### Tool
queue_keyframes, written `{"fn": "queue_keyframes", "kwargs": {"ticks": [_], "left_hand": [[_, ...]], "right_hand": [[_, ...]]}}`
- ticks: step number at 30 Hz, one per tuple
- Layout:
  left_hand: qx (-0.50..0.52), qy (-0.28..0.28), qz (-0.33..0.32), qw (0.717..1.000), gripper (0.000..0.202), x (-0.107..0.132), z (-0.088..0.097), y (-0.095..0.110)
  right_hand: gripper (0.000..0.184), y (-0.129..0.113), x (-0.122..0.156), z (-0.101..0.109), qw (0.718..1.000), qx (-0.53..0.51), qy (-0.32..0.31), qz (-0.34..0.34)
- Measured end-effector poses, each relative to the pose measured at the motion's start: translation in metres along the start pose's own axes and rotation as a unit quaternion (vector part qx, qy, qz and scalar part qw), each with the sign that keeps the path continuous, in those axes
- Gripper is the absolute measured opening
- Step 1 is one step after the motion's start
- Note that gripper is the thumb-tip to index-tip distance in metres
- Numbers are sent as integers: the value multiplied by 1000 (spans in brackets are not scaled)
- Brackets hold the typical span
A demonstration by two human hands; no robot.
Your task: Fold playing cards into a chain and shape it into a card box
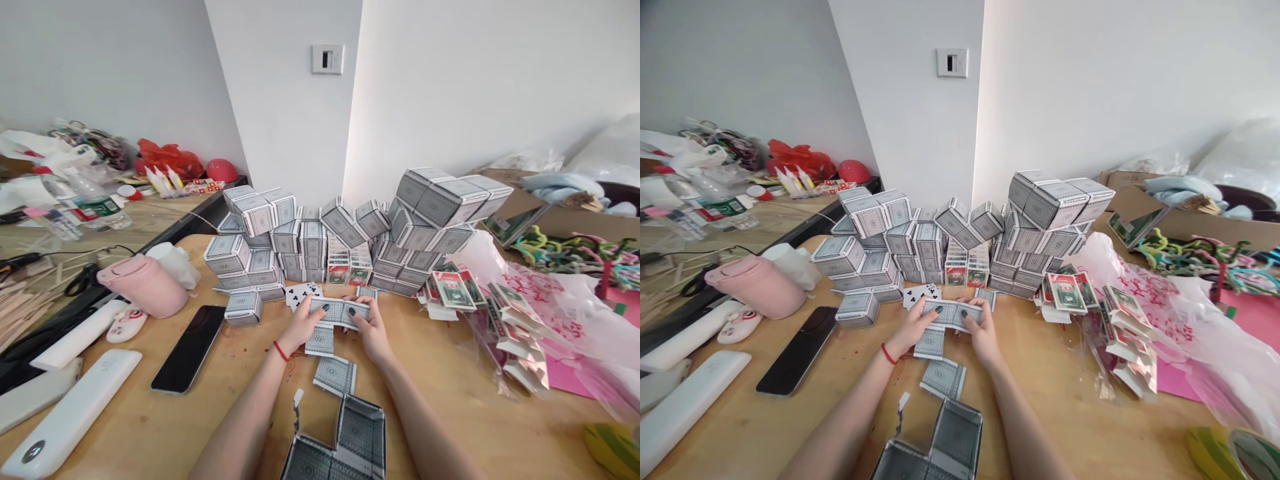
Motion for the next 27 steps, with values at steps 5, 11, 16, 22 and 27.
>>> {"fn": "queue_keyframes", "kwargs": {"ticks": [5, 11, 16, 22, 27], "left_hand": [[4, -3, -1, 1000, 27, 0, 0, 0], [-7, -3, 2, 1000, 27, 0, 1, -1], [-6, -1, 1, 1000, 29, 0, 1, -2], [1, -4, 5, 1000, 29, 0, 0, -3], [-3, -9, 4, 1000, 29, 0, 0, -4]], "right_hand": [[27, -1, 0, -1, 1000, -6, -4, -5], [28, 1, -2, 1, 1000, 1, -10, -6], [28, 0, -2, 1, 1000, 1, -15, -2], [28, 2, -2, 3, 1000, 7, -12, -11], [25, 1, -2, 1, 1000, 5, -20, -9]]}}
Point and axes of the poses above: each hand's wrist, its own x-axis away from the middle knuckle, its own z-axis out of the back of the hand, y = z × x, the point moved 9 cm from there along -x, towards the middle knuckle, and after that the axes turned 7 degrees about -z, right-handed, at the moved point
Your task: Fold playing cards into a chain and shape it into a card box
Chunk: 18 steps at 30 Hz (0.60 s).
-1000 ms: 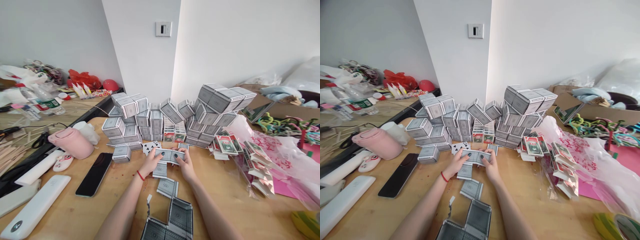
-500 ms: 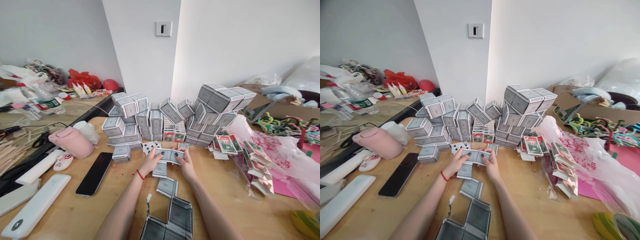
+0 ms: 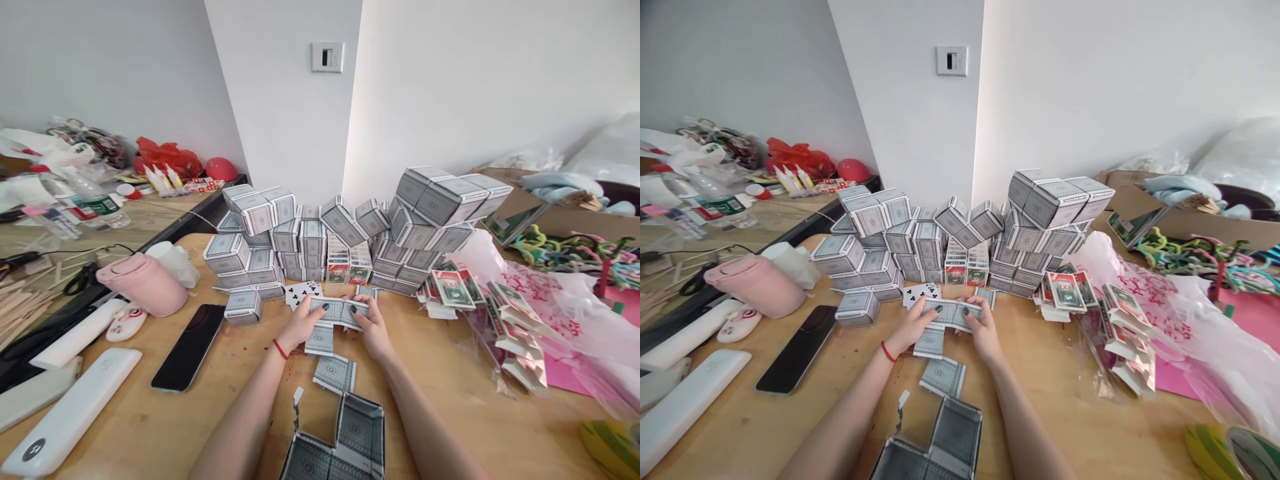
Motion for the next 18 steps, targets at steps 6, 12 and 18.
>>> {"fn": "queue_keyframes", "kwargs": {"ticks": [6, 12, 18], "left_hand": [[-9, 7, 2, 1000, 32, -1, 0, -2], [-22, 54, 1, 998, 33, -2, 6, -3], [-15, 43, -7, 999, 31, -2, 4, -3]], "right_hand": [[28, -2, 1, -1, 1000, 8, 14, 8], [35, 4, -1, 7, 999, 27, 45, 2], [41, 8, -4, 4, 999, 22, 13, -22]]}}
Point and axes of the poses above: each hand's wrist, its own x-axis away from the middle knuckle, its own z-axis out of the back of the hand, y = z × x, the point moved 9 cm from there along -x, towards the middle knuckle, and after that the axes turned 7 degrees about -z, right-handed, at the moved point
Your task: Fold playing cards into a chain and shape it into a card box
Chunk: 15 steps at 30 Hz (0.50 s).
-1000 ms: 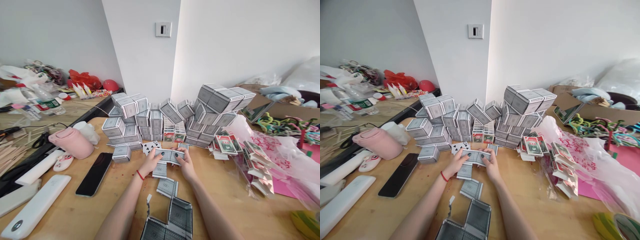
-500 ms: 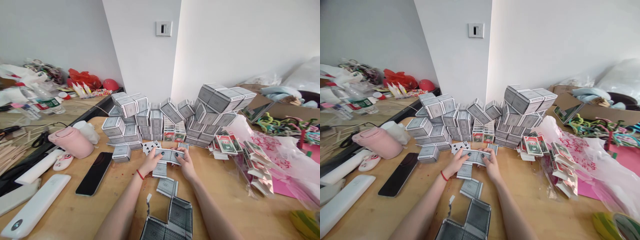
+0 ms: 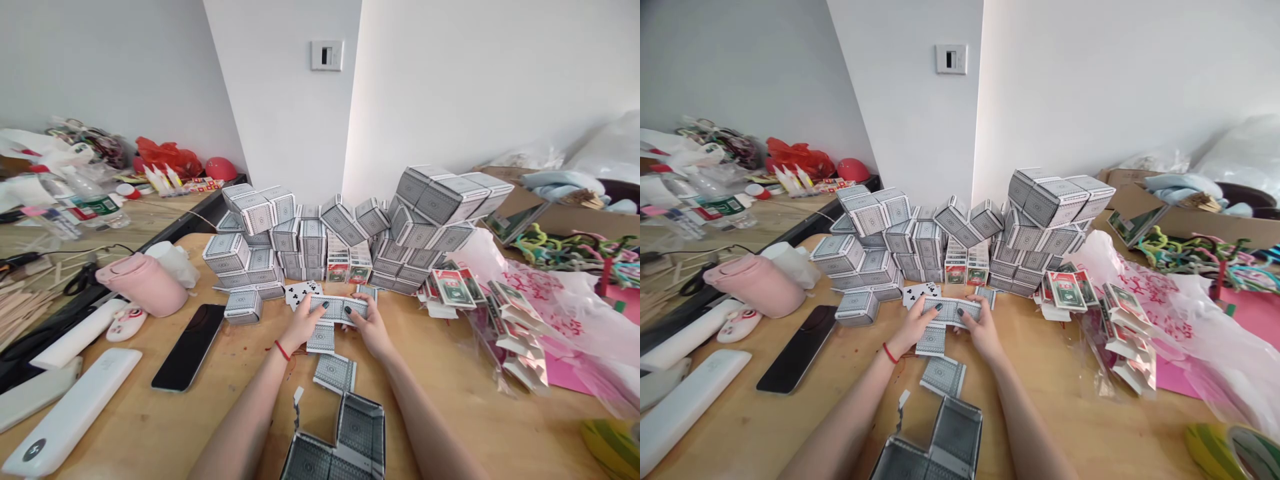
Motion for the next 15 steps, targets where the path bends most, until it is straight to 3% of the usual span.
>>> {"fn": "queue_keyframes", "kwargs": {"ticks": [5, 15], "left_hand": [[-13, -7, -2, 1000, 28, 0, 0, -1], [-34, -37, -5, 999, 21, 1, -2, -3]], "right_hand": [[41, 8, -1, -2, 999, 6, -30, -31], [34, 9, -2, -2, 997, 61, -44, -17]]}}
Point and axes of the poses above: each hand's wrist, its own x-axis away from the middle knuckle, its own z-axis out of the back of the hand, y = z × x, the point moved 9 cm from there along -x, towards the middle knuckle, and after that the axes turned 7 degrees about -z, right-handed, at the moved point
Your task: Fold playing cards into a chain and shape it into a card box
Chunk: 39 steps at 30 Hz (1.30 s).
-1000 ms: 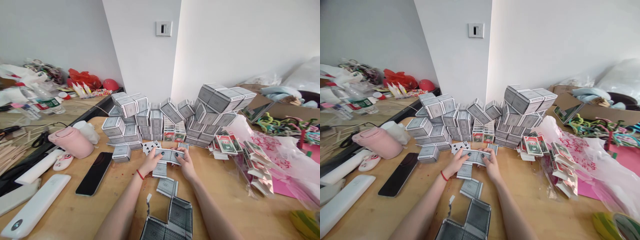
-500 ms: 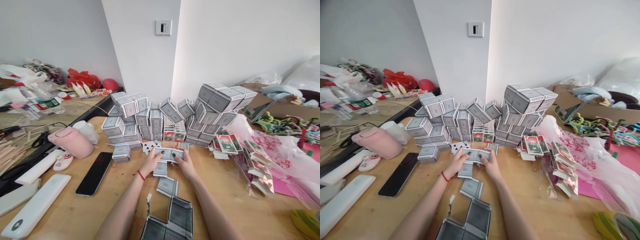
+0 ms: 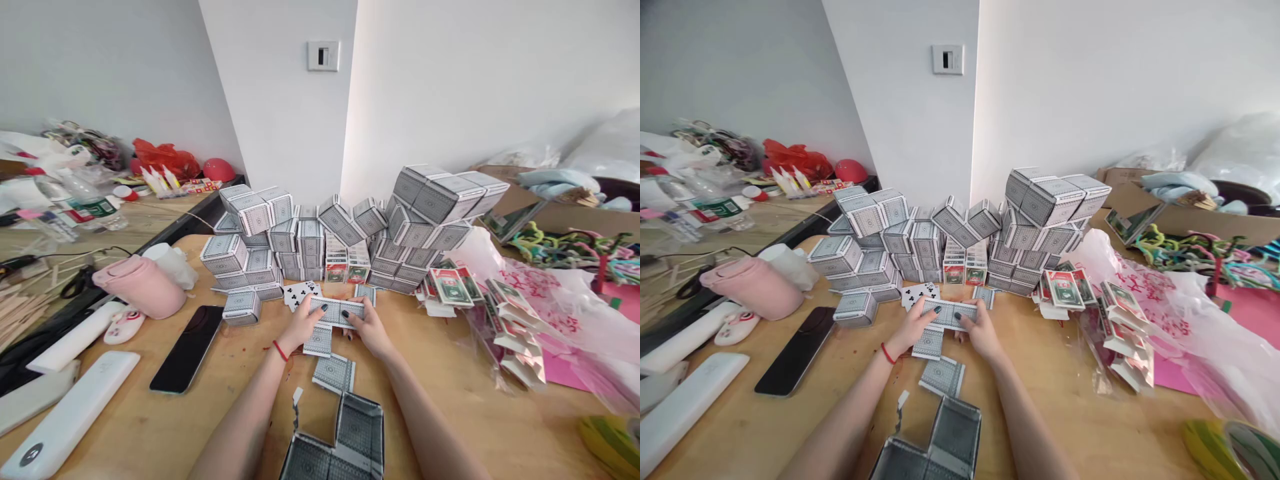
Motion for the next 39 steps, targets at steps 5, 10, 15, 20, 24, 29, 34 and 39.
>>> {"fn": "queue_keyframes", "kwargs": {"ticks": [5, 10, 15, 20, 24, 29, 34, 39], "left_hand": [[-26, 24, -10, 999, 21, 0, 1, 2], [-17, 21, -19, 999, 20, 0, -1, 3], [-12, 15, -21, 1000, 19, 0, -3, 2], [-12, 26, -17, 999, 18, 1, -1, 3], [-18, 36, -16, 999, 19, 2, 0, 5], [-20, 8, -17, 1000, 16, 3, -8, 4], [-11, 1, -15, 1000, 16, 3, -10, 3], [11, 3, -5, 1000, 18, 3, -11, 5]], "right_hand": [[35, 2, 0, 2, 1000, -10, 11, -3], [36, 0, 0, 1, 1000, -16, 12, -2], [33, -2, 1, 0, 1000, -8, 16, 10], [35, -3, 2, 0, 1000, -7, 27, 11], [36, -4, 3, -2, 999, -16, 29, 10], [37, 0, 4, -9, 999, -32, 15, 1], [37, 1, 4, -10, 999, -32, 11, -6], [36, 2, 3, -9, 999, -41, 6, -8]]}}
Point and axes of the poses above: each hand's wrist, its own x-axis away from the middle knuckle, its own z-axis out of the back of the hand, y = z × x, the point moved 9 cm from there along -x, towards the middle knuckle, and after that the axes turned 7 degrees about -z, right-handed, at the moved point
